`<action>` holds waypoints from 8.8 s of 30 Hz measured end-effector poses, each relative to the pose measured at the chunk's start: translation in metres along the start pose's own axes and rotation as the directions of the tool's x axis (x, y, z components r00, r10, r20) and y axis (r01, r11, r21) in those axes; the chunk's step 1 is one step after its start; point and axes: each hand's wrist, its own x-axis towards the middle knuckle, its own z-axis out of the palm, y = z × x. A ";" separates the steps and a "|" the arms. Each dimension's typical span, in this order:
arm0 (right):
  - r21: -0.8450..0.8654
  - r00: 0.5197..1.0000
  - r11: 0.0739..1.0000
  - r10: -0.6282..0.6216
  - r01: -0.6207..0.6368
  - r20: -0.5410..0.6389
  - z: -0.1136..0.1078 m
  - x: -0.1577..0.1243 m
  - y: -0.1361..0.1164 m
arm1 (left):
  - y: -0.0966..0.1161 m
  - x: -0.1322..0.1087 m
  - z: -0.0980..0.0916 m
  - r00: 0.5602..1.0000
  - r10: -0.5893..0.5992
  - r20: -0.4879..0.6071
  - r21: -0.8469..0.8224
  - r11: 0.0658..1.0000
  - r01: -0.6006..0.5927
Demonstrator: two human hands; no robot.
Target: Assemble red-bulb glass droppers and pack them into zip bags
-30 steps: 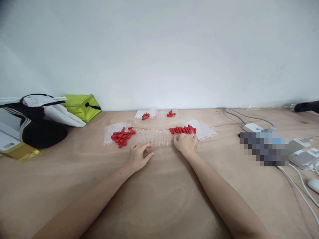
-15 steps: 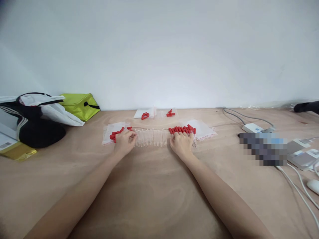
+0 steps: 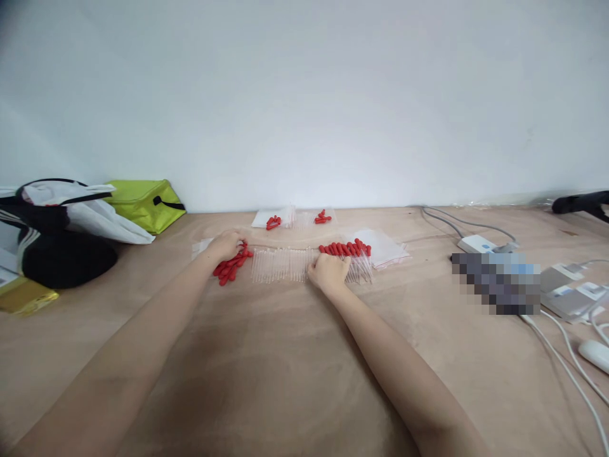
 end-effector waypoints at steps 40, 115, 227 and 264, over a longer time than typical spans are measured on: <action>0.150 0.629 0.615 -0.720 0.774 -0.294 0.012 -0.050 0.055 | 0.071 -0.119 0.054 0.905 0.408 -0.117 -0.485 0.772 -0.411; 0.131 0.910 0.980 -0.082 0.146 -0.405 0.021 0.001 0.039 | 0.065 -0.119 0.052 0.901 0.426 -0.084 -0.362 0.829 -0.425; 0.175 0.618 0.594 -0.770 0.786 -0.163 0.003 -0.057 0.029 | 0.068 -0.122 0.053 0.774 0.625 -0.097 -0.391 0.692 -0.607; -0.031 0.993 0.998 -0.065 0.062 -0.101 0.008 -0.001 -0.006 | 0.025 -0.088 0.025 0.929 -0.093 -0.358 0.149 0.977 0.156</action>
